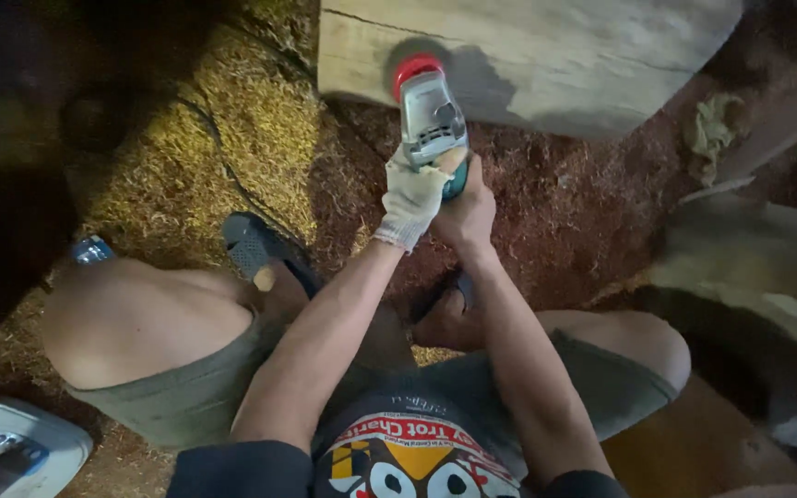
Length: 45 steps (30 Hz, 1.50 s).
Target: Sanding a large wooden log using an angle grinder with a wire brush attachment while sitting on a workshop floor.
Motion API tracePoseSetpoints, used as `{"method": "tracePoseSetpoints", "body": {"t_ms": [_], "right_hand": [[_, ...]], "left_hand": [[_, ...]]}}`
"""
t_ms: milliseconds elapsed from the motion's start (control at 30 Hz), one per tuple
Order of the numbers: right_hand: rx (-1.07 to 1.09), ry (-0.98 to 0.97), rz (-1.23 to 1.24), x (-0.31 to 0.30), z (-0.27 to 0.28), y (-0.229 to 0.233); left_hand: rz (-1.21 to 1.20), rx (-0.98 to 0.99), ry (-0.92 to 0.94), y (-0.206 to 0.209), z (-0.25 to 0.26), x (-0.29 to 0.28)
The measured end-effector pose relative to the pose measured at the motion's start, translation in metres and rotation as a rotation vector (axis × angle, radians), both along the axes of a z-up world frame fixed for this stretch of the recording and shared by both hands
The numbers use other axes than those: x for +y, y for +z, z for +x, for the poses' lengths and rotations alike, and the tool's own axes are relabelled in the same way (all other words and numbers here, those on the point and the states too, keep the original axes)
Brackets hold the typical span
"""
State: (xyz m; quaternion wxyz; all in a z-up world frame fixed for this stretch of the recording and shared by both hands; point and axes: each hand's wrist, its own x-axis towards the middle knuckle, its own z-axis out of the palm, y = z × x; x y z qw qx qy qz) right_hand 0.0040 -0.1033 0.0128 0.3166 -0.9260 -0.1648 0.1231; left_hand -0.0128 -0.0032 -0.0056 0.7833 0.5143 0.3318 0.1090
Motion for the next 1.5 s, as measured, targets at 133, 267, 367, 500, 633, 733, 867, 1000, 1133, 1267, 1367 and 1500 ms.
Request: {"method": "tracePoseSetpoints", "body": {"t_ms": [133,267,367,500,633,733,867,1000,1133,1267,1367,1500], "right_hand": [[-0.001,0.052,-0.055,0.045,0.009,0.027],[-0.079,0.076,-0.081,0.061,0.010,0.031],[-0.134,0.114,-0.102,0.054,0.006,0.027],[-0.048,0.126,-0.141,0.062,0.013,0.039],[0.002,0.100,-0.186,0.080,0.013,0.052],[-0.107,0.150,-0.174,0.075,0.009,0.048],[-0.009,0.196,-0.272,0.059,-0.002,0.029],[0.053,0.200,-0.354,0.053,-0.009,0.016],[0.069,0.192,-0.255,0.065,-0.016,0.011],[0.041,0.130,-0.101,0.061,-0.022,0.005],[0.047,0.082,-0.034,0.038,-0.024,-0.008],[0.015,0.064,-0.059,0.017,-0.026,-0.021]], "left_hand": [[-0.094,-0.154,0.098,-0.041,0.005,0.024],[-0.130,-0.049,0.153,-0.009,0.009,0.054],[-0.214,-0.067,0.159,-0.014,0.002,0.047],[-0.126,0.020,0.209,-0.039,0.006,0.037],[-0.401,-0.068,0.187,-0.013,0.008,0.063],[-0.437,0.076,0.252,-0.051,0.004,0.047],[-0.394,-0.051,0.345,-0.105,-0.018,0.014],[-0.322,-0.144,0.425,-0.140,-0.032,-0.005],[-0.486,-0.071,0.403,-0.078,-0.044,0.037],[-0.366,0.060,0.326,-0.098,-0.037,0.036],[-0.180,0.065,0.166,-0.093,-0.033,0.016],[-0.063,-0.141,0.196,-0.083,-0.034,-0.004]]}}
